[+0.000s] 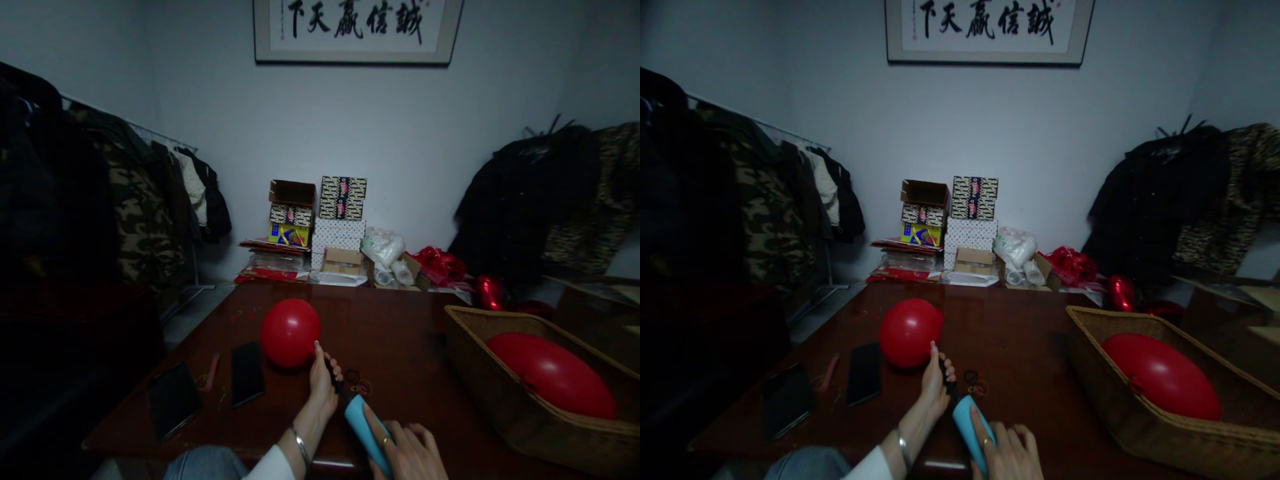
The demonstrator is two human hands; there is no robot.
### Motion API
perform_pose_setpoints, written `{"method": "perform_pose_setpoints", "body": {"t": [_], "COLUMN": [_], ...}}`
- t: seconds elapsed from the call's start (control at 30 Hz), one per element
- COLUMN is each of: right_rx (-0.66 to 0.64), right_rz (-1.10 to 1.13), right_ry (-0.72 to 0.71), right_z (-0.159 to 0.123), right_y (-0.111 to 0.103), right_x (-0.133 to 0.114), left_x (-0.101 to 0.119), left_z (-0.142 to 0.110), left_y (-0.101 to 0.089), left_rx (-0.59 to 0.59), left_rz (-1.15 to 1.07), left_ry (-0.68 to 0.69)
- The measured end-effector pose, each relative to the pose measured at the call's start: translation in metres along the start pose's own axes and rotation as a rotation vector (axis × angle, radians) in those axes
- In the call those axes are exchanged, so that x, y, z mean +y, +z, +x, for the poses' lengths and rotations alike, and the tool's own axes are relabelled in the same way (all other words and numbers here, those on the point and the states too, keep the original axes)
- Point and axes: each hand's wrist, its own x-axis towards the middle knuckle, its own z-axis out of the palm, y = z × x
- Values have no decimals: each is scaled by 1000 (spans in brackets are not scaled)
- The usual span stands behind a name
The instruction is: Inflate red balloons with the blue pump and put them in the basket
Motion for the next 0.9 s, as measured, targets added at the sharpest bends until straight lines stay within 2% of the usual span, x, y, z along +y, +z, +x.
{"method": "perform_pose_setpoints", "body": {"t": [0.27, 0.9], "right_rx": [-56, -26], "right_rz": [18, -2], "right_ry": [73, 16], "right_z": [18, 9], "right_y": [1, 4], "right_x": [-11, -11], "left_x": [-1, 1], "left_z": [-2, 14], "left_y": [1, -8], "left_rx": [-8, 26], "left_rz": [3, 23], "left_ry": [-46, -1]}}
